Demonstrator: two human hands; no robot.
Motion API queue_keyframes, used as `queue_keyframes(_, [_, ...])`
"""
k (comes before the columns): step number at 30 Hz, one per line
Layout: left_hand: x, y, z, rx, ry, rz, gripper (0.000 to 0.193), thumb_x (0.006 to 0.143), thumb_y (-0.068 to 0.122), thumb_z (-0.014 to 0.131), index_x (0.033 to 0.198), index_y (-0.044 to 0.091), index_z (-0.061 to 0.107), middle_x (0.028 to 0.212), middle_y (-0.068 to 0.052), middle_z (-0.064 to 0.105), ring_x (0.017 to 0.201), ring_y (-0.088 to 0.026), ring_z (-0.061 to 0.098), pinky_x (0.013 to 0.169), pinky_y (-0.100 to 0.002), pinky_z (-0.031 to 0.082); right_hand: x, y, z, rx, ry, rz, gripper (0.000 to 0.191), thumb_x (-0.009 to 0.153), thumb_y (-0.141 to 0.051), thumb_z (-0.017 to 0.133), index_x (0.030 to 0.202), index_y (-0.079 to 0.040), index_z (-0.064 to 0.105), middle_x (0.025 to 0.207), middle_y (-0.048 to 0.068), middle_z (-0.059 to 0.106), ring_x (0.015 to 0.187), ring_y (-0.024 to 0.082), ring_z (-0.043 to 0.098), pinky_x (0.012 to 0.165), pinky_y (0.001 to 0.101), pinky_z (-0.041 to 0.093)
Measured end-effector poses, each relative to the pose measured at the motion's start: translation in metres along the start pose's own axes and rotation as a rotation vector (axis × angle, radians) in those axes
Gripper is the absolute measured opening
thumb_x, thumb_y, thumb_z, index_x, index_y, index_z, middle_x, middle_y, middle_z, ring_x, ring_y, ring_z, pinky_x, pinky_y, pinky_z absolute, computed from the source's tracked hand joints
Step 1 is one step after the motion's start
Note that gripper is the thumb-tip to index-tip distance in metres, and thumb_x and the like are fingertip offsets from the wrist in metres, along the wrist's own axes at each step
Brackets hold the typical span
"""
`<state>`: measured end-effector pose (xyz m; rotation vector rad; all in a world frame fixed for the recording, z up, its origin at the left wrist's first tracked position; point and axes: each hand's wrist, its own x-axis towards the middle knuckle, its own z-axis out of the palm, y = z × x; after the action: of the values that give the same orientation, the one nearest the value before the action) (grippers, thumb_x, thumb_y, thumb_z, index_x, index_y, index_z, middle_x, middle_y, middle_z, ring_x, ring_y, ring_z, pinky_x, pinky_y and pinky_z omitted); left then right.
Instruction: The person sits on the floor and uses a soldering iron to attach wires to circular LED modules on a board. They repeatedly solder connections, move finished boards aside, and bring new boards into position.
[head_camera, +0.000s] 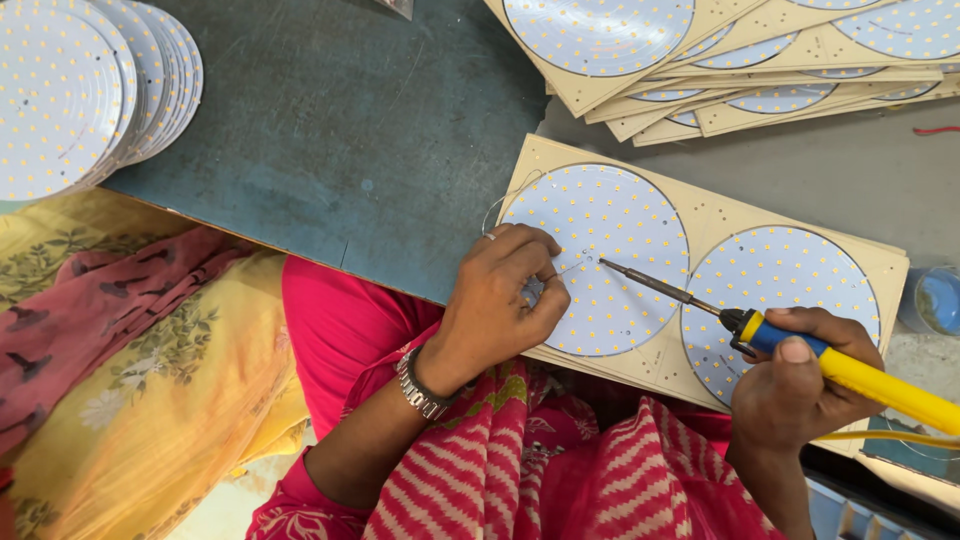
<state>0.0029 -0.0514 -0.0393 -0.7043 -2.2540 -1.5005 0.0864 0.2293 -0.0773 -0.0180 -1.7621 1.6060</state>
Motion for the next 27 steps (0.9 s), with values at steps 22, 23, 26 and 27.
queue_keyframes(22, [0.001,0.000,-0.001,0.008,-0.026,-0.008,0.010,0.078,0.003,0.067,0.078,0.001,0.058,0.098,-0.014,0.067,0.094,-0.033,0.066,0.090,-0.042,0.054,0.014,-0.010,-0.024,-0.097,0.073,-0.171,0.039,0.104,-0.035,0.064,0.112,0.002,0.058,0.096,0.012,0.060,0.068,0.017,0.059,0.062,0.0258,0.048])
queue_keyframes(23, [0.001,0.000,-0.001,0.006,-0.028,-0.007,0.010,0.078,0.003,0.067,0.077,0.001,0.057,0.098,-0.014,0.067,0.094,-0.033,0.066,0.090,-0.042,0.054,0.013,-0.004,-0.036,-0.103,0.095,-0.155,0.040,0.105,-0.037,0.062,0.115,0.002,0.057,0.099,0.011,0.061,0.068,0.017,0.060,0.061,0.0261,0.048])
queue_keyframes(26, [0.000,0.001,-0.001,0.001,-0.031,-0.010,0.009,0.078,0.002,0.066,0.077,0.001,0.057,0.098,-0.014,0.067,0.095,-0.033,0.067,0.090,-0.042,0.054,0.004,0.016,-0.087,0.053,0.115,-0.018,0.042,0.114,-0.036,0.057,0.129,0.003,0.055,0.110,0.013,0.061,0.082,0.021,0.062,0.071,0.0304,0.050])
queue_keyframes(27, [0.000,0.002,-0.001,0.002,-0.031,-0.013,0.009,0.078,0.002,0.067,0.077,0.001,0.058,0.098,-0.014,0.067,0.095,-0.033,0.067,0.090,-0.042,0.054,0.001,0.024,-0.106,0.176,0.118,0.049,0.041,0.117,-0.033,0.057,0.134,0.005,0.053,0.108,0.013,0.060,0.084,0.022,0.059,0.076,0.0320,0.048])
